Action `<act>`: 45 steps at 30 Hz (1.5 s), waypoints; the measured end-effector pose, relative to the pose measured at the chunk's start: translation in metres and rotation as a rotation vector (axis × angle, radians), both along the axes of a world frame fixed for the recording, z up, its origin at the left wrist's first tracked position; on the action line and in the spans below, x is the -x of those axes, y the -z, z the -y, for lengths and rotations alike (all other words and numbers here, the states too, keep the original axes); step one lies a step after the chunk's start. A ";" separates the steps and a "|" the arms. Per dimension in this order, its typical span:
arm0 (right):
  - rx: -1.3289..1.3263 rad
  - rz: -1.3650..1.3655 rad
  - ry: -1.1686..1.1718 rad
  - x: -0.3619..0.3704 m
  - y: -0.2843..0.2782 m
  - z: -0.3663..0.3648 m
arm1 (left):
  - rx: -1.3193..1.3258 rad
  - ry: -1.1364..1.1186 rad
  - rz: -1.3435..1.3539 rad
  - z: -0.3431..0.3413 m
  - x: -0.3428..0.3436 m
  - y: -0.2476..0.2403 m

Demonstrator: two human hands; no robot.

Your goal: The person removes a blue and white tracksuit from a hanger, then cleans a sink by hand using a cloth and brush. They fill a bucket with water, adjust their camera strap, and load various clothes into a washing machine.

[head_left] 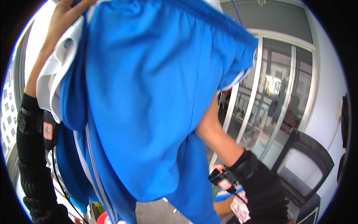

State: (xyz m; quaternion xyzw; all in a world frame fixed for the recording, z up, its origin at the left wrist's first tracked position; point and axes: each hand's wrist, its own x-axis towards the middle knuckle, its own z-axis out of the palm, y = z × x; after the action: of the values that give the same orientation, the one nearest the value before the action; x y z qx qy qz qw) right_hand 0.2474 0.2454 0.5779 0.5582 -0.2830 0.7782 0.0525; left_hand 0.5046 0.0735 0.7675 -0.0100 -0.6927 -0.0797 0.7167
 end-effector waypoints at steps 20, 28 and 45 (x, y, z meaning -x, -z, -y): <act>-0.030 0.187 -0.416 0.049 0.023 0.095 | 0.429 -0.465 -0.051 -0.089 0.028 -0.001; 0.063 -0.053 -0.208 0.113 0.018 0.103 | 0.482 -0.416 -0.137 -0.122 0.067 -0.004; 0.241 -0.212 -0.019 0.100 0.021 0.116 | 0.539 -0.529 -0.031 -0.134 0.053 -0.016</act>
State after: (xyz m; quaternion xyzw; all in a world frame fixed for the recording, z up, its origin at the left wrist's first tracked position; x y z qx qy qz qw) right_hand 0.1477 0.1297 0.5572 0.6295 -0.1752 0.7437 0.1413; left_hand 0.4515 0.2072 0.7833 -0.0201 -0.6566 0.2936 0.6945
